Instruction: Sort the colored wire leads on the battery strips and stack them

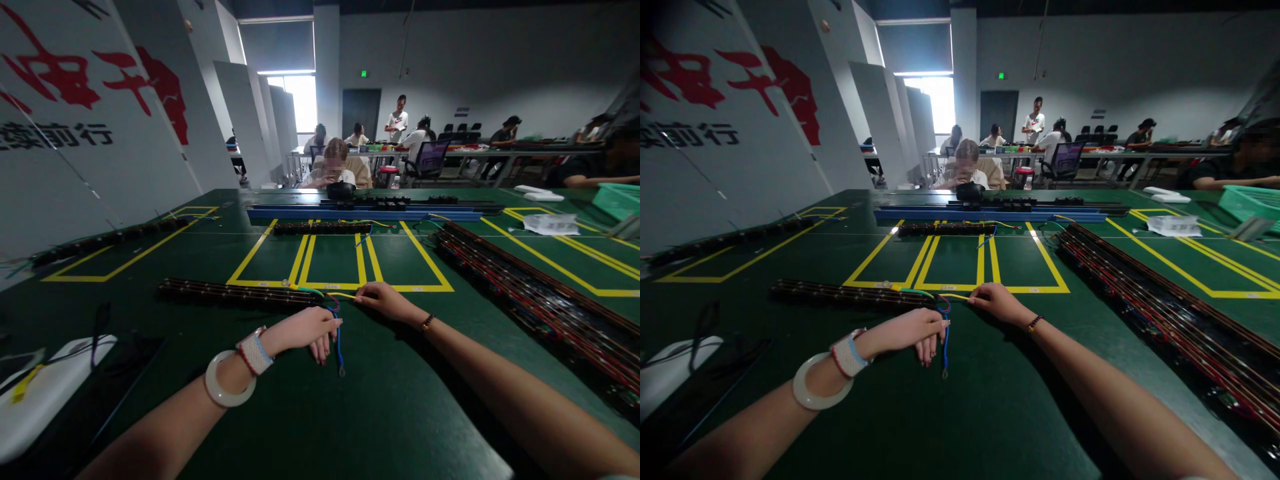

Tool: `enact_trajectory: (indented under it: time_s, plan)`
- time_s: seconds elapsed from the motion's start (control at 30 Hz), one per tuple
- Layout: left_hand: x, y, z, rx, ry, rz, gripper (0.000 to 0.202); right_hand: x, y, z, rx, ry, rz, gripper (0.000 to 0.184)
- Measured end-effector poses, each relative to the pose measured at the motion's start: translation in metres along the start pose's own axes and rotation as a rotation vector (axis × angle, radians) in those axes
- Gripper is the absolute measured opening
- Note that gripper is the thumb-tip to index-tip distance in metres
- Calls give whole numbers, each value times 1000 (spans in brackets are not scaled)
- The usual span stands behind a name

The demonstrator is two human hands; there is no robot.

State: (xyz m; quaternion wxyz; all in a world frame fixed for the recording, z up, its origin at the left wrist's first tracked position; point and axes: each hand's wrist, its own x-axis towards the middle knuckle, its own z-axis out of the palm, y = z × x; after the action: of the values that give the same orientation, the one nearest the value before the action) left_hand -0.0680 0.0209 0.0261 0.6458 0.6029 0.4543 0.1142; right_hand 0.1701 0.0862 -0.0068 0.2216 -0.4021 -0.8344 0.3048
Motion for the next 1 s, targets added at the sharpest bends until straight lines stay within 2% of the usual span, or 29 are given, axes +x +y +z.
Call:
enact_trajectory:
  time_s: [0.07, 0.13, 0.27, 0.33, 0.4, 0.6, 0.73, 0.87, 1.0]
  plan:
    - [-3, 5, -1, -75, -24, -14, 24, 0, 0, 0, -18, 3, 6, 28]
    - [-6, 5, -4, -252, -38, -42, 25, 0, 1, 1, -32, 8, 17, 28]
    - [-13, 0, -8, -599, -59, -109, 60, 1, 1, 1, -30, 18, 24, 30]
    - [-15, 0, -7, -653, -35, -120, 77, 2, 1, 2, -30, 17, 32, 31]
    - [-13, 0, -5, -659, -5, -124, 82, 2, 1, 2, -35, 19, 37, 31]
    - [-2, 0, 0, -701, -12, -83, 72, -1, -2, 2, -17, 13, 30, 35]
    - [2, 3, 5, -689, -47, -23, 58, -4, -6, 4, 30, -9, 55, 38]
    - [7, 7, 17, -848, -55, 19, 45, -5, -7, 4, 104, -31, 60, 36]
    - [16, 5, 30, -948, 2, 18, 33, -5, -4, 6, 120, -3, 28, 29]
